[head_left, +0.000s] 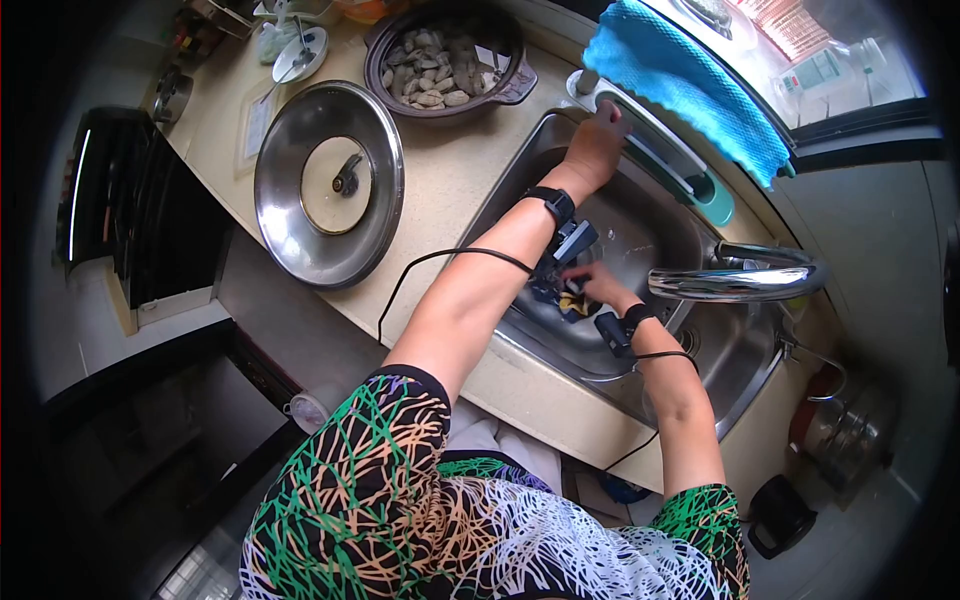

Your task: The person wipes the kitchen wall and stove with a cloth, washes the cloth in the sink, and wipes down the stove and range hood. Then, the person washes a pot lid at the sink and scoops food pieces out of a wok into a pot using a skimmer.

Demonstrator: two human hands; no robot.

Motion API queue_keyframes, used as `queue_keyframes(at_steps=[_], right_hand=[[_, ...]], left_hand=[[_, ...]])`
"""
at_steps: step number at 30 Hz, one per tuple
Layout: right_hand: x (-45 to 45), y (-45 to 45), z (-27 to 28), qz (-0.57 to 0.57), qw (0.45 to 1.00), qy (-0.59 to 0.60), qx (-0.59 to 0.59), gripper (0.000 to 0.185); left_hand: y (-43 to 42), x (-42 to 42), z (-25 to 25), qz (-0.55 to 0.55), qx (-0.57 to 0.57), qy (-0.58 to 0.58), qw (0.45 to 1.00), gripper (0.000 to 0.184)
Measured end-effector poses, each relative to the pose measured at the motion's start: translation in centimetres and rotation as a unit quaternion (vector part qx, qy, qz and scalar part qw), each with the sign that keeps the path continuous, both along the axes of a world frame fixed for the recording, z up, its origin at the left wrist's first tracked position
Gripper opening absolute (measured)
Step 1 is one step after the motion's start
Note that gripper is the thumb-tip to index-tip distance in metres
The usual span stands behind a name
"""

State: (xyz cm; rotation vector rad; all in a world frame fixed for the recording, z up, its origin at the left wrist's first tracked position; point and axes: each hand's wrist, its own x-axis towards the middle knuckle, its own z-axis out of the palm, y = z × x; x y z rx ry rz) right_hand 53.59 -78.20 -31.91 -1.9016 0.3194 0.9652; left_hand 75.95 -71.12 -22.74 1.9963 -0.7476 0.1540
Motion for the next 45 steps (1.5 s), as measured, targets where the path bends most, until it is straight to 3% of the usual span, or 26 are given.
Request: queue_keyframes(at_steps=[2, 3, 5, 9, 12, 14, 15, 16, 18, 20, 21, 22, 25, 27, 28, 30, 31, 33, 34, 36, 37, 39, 41, 42, 43, 45], right_hand=[[-1.7, -2.3, -3.2, -0.110, 0.963, -0.185, -0.162, 0.040], [-2.0, -3.2, -3.5, -0.164, 0.913, -0.259, -0.271, 0.036], [-2.2, -1.6, -2.6, -0.241, 0.928, -0.109, -0.263, 0.039], [-3.5, 1.0, -4.0, 0.011, 0.973, -0.012, -0.232, 0.042], [-3.8, -1.1, -5.3, -0.126, 0.943, -0.117, -0.286, 0.034], [-2.9, -1.3, -2.7, -0.319, 0.890, -0.041, -0.323, 0.031], [-4.4, -0.4, -1.5, -0.345, 0.876, 0.028, -0.335, 0.030], [-4.6, -0.1, -2.7, -0.264, 0.902, 0.056, -0.338, 0.032], [-6.2, 0.1, -5.7, -0.111, 0.935, 0.087, -0.324, 0.033], [-6.2, -0.2, -3.7, -0.235, 0.938, 0.120, -0.224, 0.031], [-6.7, -1.0, -2.9, -0.297, 0.928, 0.139, -0.175, 0.030], [-9.3, -3.3, -7.6, -0.284, 0.926, 0.023, -0.247, 0.031], [-8.5, -1.4, -4.4, -0.370, 0.841, -0.002, -0.395, 0.055], [-7.9, -0.2, -5.5, -0.470, 0.845, 0.132, -0.218, 0.063], [-7.2, 1.1, -2.7, -0.567, 0.802, 0.138, -0.130, 0.066], [-7.2, 1.5, -1.7, -0.610, 0.766, 0.114, -0.169, 0.070], [-7.3, 1.6, -1.6, -0.630, 0.747, 0.101, -0.188, 0.073], [-7.0, 2.1, -1.0, -0.668, 0.727, 0.145, -0.067, 0.066], [-6.2, 3.1, 0.1, -0.686, 0.711, 0.153, 0.004, 0.063], [-5.6, 4.4, -0.1, -0.690, 0.695, 0.168, 0.108, 0.054], [-7.1, 3.2, -4.6, -0.661, 0.684, 0.143, 0.274, 0.056], [-5.9, 3.4, -3.7, -0.684, 0.636, 0.115, 0.338, 0.061], [-5.4, 2.9, -2.5, -0.694, 0.645, 0.129, 0.294, 0.082], [-4.9, 2.6, -0.1, -0.655, 0.648, 0.186, 0.342, 0.087], [-4.8, 2.6, 1.3, -0.680, 0.636, 0.172, 0.321, 0.074], [-5.9, 1.8, -0.1, -0.665, 0.694, 0.140, 0.238, 0.062]], left_hand=[[0.0, 0.2, 0.0, -0.002, -0.006, -0.011, 1.000, 0.019], [-0.4, 0.3, 0.2, -0.005, -0.013, -0.019, 1.000, 0.019], [-1.0, 0.7, 0.2, 0.007, 0.007, -0.004, 1.000, 0.018], [-2.5, 1.6, -0.1, 0.009, 0.010, -0.002, 1.000, 0.021], [-1.7, 0.6, 1.7, 0.007, 0.059, -0.002, 0.998, 0.036], [0.2, -1.2, 2.8, -0.002, -0.013, -0.028, 1.000, 0.037], [2.0, -4.6, 2.6, -0.007, -0.041, -0.022, 0.999, 0.038], [2.6, -6.3, 1.4, -0.008, -0.052, -0.027, 0.998, 0.036], [4.0, -9.1, -3.2, -0.076, 0.069, 0.089, 0.991, 0.028], [5.7, -11.7, -8.0, -0.083, 0.286, 0.155, 0.942, 0.034], [6.7, -12.2, -8.3, -0.096, 0.320, 0.174, 0.926, 0.034], [7.6, -12.7, -8.6, -0.110, 0.351, 0.194, 0.909, 0.034], [7.6, -12.2, -10.3, -0.199, 0.501, 0.301, 0.786, 0.037], [7.9, -12.2, -12.3, -0.109, 0.531, 0.286, 0.790, 0.039], [7.9, -12.1, -14.1, -0.052, 0.514, 0.299, 0.802, 0.041], [7.9, -12.7, -17.6, 0.067, 0.477, 0.321, 0.815, 0.046], [7.8, -13.1, -16.5, 0.093, 0.450, 0.345, 0.818, 0.047], [6.9, -14.2, -11.1, 0.145, 0.392, 0.389, 0.821, 0.049], [6.0, -15.1, -9.7, 0.080, 0.428, 0.383, 0.815, 0.053], [4.7, -17.4, -10.3, -0.023, 0.380, 0.416, 0.826, 0.057], [3.6, -18.6, -14.1, -0.080, 0.345, 0.372, 0.858, 0.059], [2.5, -19.6, -15.8, -0.143, 0.138, 0.488, 0.850, 0.052], [1.8, -20.2, -12.1, -0.142, 0.084, 0.605, 0.779, 0.046], [1.8, -20.6, -10.6, -0.134, 0.090, 0.579, 0.799, 0.045], [1.7, -21.0, -9.1, -0.127, 0.095, 0.549, 0.821, 0.044], [1.9, -21.7, -7.1, -0.125, 0.104, 0.532, 0.831, 0.042]])
